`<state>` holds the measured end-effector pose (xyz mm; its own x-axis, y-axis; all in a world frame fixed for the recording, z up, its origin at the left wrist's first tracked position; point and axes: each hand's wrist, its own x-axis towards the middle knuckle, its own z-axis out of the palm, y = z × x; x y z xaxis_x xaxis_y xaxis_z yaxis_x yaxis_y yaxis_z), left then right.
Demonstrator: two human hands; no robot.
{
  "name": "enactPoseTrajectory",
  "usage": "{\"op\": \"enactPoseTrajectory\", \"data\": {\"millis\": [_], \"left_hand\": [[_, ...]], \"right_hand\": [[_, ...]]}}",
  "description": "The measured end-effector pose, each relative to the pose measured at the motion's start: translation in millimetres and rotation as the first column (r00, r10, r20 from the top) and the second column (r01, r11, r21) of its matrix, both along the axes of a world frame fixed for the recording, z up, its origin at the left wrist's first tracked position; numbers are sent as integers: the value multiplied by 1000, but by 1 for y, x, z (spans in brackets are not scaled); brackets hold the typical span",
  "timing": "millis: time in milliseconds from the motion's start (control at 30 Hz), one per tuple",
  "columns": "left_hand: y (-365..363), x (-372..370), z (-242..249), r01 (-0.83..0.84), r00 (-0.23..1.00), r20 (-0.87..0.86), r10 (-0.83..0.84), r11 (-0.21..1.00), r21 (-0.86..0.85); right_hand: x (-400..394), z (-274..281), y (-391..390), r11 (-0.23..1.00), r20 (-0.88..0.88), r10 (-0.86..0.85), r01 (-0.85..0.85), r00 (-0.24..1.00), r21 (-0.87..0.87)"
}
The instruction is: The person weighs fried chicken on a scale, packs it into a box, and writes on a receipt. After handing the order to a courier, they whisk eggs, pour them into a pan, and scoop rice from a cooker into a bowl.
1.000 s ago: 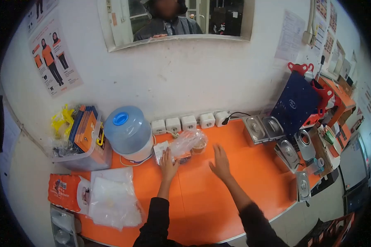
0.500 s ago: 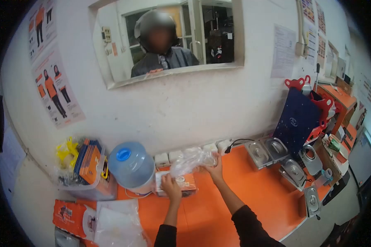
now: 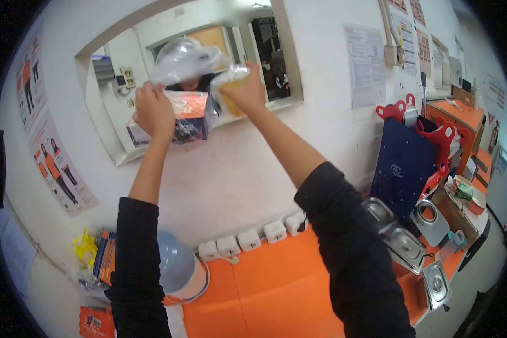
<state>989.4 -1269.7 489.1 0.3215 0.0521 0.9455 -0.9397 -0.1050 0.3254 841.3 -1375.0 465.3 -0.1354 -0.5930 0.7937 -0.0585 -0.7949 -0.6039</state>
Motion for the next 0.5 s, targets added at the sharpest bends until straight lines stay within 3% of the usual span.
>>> {"op": "enactPoseTrajectory", "data": {"millis": [67, 100, 133, 200, 233, 367, 433, 467, 500], "left_hand": [[-35, 2, -9, -183, 977, 98, 189, 981, -65], [-45, 0, -14, -190, 982, 31, 189, 981, 36], [-57, 0, -15, -179, 983, 35, 178, 983, 29], [-75, 4, -25, -133, 954, -256, 156, 985, 107], [-82, 9, -23, -120, 960, -236, 153, 982, 146], [-85, 21, -24, -73, 957, -244, 159, 942, 328], [-78, 23, -32, 229, 950, -260, -170, 948, 219], [-64, 14, -40, 232, 951, -259, -170, 944, 235], [-41, 0, -52, 271, 960, -140, -241, 924, 269]], "right_hand": [[10, -16, -29, 996, -6, -65, 64, 998, -64], [12, -19, -36, 1000, 37, 0, 0, 999, -5], [11, -19, -45, 1000, 42, -11, 11, 999, -12], [12, -23, -52, 999, -129, -36, 36, 991, -6], [13, -24, -55, 998, -216, -38, 47, 976, 36], [11, -37, -48, 993, -250, 34, -3, 968, 121], [10, -47, -28, 998, -43, -43, 41, 998, -44], [7, -58, -13, 990, 70, -74, 81, 995, -113], [-3, -71, 20, 997, 153, 73, -71, 985, -16]]}}
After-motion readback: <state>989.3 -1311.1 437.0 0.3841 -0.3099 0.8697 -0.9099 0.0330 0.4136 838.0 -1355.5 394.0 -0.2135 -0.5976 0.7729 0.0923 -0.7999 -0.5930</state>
